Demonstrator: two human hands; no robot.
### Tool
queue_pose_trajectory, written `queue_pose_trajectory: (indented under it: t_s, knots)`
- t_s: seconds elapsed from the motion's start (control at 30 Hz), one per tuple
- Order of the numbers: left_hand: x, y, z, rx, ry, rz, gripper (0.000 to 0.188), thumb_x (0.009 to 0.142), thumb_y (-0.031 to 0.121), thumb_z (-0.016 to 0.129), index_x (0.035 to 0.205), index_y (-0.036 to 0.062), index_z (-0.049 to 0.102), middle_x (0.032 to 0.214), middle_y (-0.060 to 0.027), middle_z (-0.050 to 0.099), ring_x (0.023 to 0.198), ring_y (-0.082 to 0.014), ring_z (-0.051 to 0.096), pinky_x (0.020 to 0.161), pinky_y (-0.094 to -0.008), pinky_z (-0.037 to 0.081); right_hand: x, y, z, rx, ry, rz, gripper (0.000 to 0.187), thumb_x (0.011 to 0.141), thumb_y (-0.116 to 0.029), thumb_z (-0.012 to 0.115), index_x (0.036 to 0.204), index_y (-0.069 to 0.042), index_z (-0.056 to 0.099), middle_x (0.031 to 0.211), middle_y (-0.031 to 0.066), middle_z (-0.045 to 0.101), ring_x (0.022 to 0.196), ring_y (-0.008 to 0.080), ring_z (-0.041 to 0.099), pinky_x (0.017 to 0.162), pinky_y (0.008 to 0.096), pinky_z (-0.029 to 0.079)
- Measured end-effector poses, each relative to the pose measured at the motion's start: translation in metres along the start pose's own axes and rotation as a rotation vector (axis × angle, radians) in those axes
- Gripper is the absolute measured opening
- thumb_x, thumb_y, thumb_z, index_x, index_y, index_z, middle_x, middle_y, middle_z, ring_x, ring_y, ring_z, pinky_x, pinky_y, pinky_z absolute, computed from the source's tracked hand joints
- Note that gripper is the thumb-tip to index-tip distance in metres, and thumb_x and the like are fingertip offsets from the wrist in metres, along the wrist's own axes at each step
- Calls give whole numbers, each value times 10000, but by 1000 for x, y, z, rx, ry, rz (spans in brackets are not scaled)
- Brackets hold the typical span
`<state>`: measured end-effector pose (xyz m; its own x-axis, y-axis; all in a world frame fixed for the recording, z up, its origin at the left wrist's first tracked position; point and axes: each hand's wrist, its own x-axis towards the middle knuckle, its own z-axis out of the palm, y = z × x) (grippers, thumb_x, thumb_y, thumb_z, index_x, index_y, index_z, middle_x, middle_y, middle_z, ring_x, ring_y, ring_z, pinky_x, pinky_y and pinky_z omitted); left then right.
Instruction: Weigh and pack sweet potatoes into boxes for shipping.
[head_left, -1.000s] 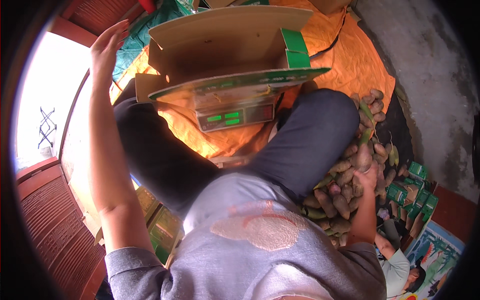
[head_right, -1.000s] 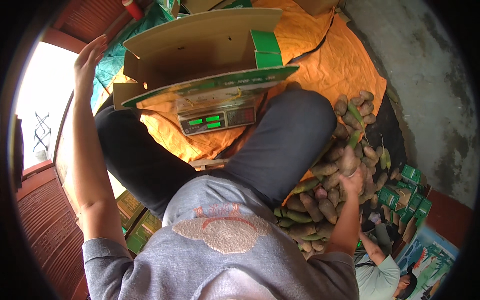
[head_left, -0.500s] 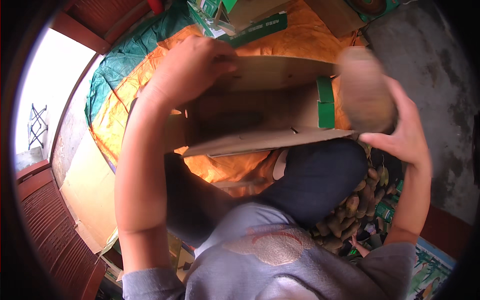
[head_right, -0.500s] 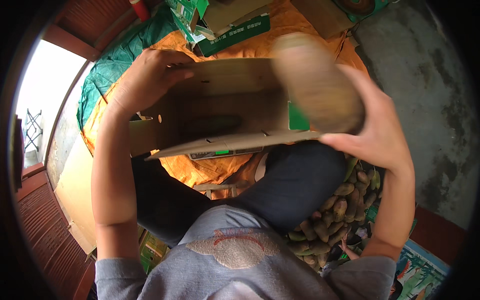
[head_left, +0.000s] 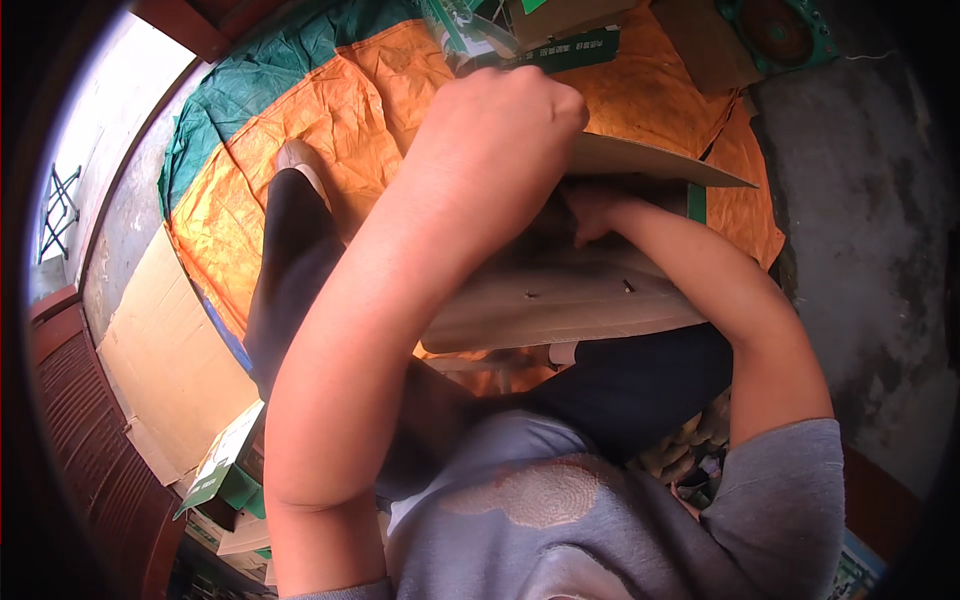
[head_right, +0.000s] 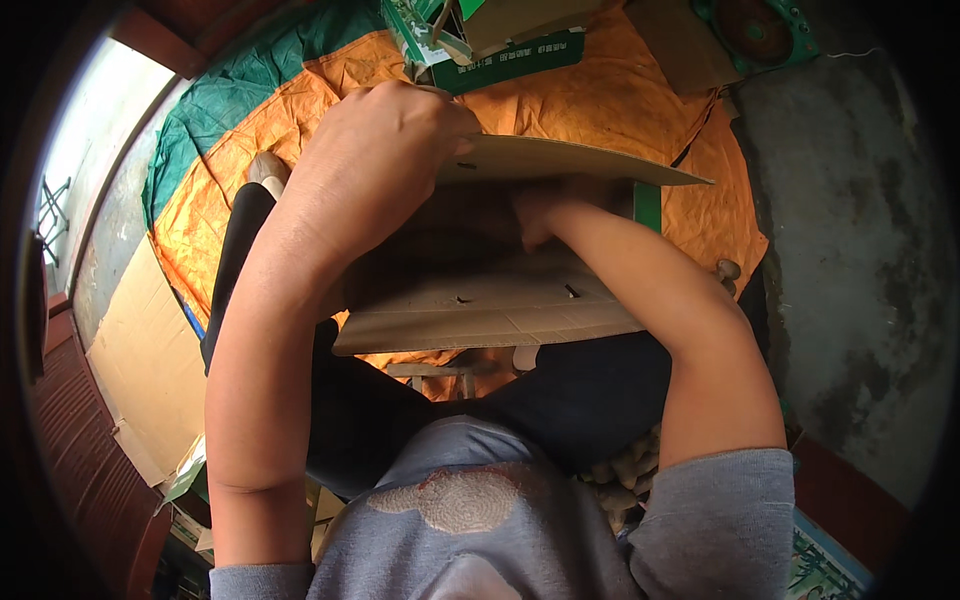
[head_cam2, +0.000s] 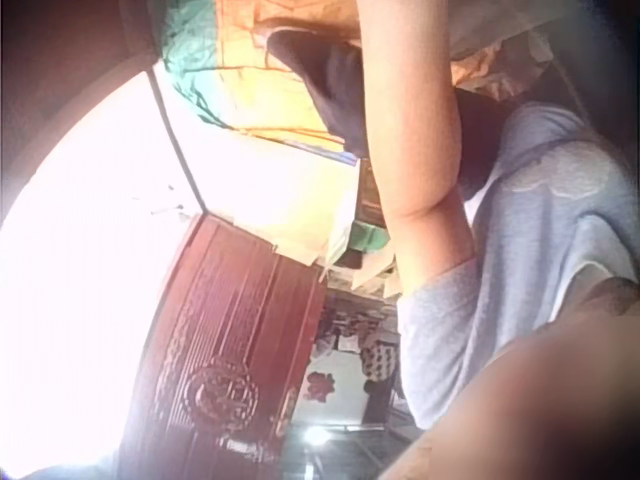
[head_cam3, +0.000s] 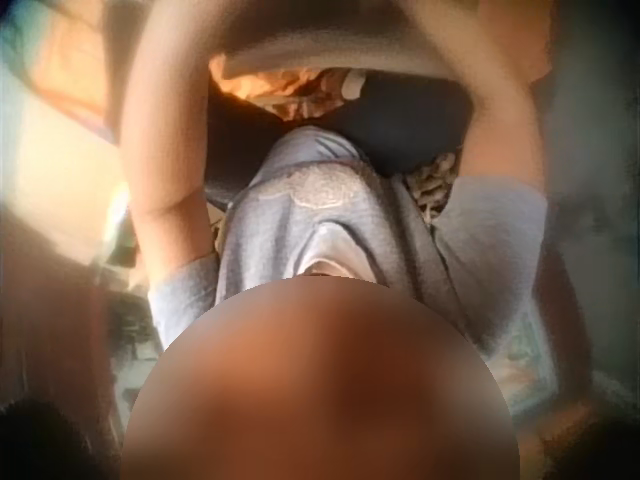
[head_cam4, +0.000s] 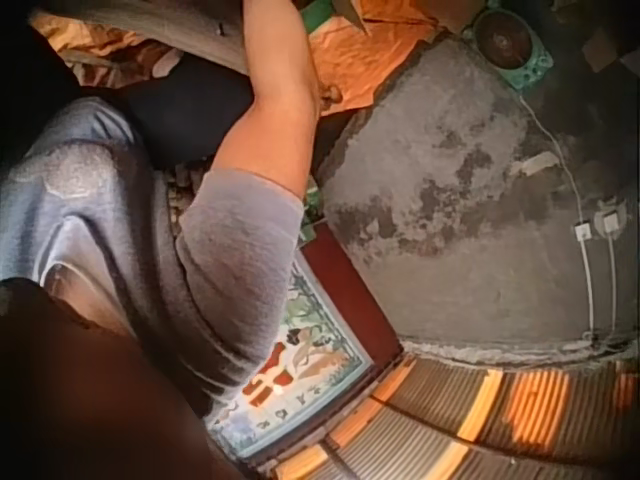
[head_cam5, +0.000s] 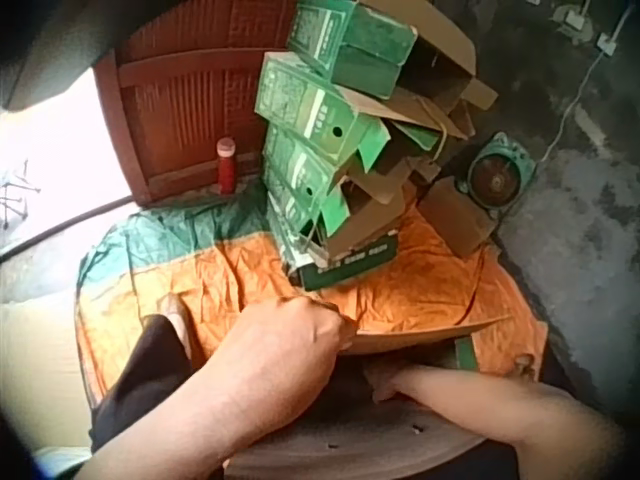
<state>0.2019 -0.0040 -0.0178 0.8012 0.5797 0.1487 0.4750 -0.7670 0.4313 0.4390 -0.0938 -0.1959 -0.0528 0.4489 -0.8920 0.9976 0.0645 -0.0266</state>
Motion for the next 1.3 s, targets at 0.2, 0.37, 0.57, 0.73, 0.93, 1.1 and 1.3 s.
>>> queue_pose_trajectory:
  t_s: [0.2, 0.37, 0.57, 0.73, 0.93, 1.1, 1.3]
  knots:
    - [2, 5, 2, -79, -5, -38, 125, 896, 104, 641, 952, 83, 751, 891, -153, 722, 876, -367, 695, 782, -477, 556, -16, 7, 13, -146, 146, 160, 578, 872, -250, 737, 1359, 4, 556, 1288, 224, 643, 1205, 384, 617, 1026, 477, 502]
    - [3, -2, 11, -95, 26, 30, 171, 914, 108, 649, 1035, 45, 751, 970, -164, 735, 914, -365, 693, 822, -441, 547, -178, -21, -57, 270, 274, -100, 426, 945, -219, 651, 1330, -42, 599, 1158, 237, 689, 1076, 400, 667, 938, 460, 528]
    - [5, 2, 19, -99, 40, 93, 182, 921, 97, 683, 1081, 40, 749, 1010, -144, 736, 915, -334, 703, 816, -357, 540, -335, 64, 59, 712, 1450, 120, 369, 972, -124, 646, 1338, -75, 630, 1140, 98, 711, 1056, 167, 670, 936, 314, 528]
    - [-6, 1, 9, -246, 41, 5, 308, 1024, 145, 592, 1318, 140, 686, 1214, -71, 719, 1082, -163, 683, 842, -285, 554, -379, 145, 308, 936, 1325, 659, 360, 971, -132, 670, 1321, -73, 612, 1074, 88, 720, 941, 143, 676, 827, 294, 549]
    - [-25, -66, -2, -599, 166, -180, 446, 1083, 282, 478, 1425, 8, 564, 1465, -125, 566, 1377, -255, 506, 1150, -370, 405, -377, 134, 604, 994, 1122, 970, 387, 936, -201, 659, 1311, -109, 623, 1112, 179, 734, 1053, 358, 707, 930, 415, 538]
    - [-88, -123, -11, -421, 136, -292, 454, 1083, 286, 471, 1422, -2, 560, 1470, -128, 560, 1368, -255, 516, 1153, -375, 404, -349, 71, 708, 1206, 318, 1268, 583, 899, -207, 677, 1445, -84, 517, 1327, 214, 636, 1256, 385, 588, 1048, 436, 475]
    - [-164, -173, -20, -463, 100, -486, 472, 1055, 303, 535, 1410, -7, 566, 1453, -132, 570, 1341, -260, 542, 1126, -399, 437, -336, -3, 775, 1142, 133, 1220, 1014, 759, -208, 805, 1596, -145, 236, 1625, 179, 303, 1461, 368, 360, 1146, 442, 395]
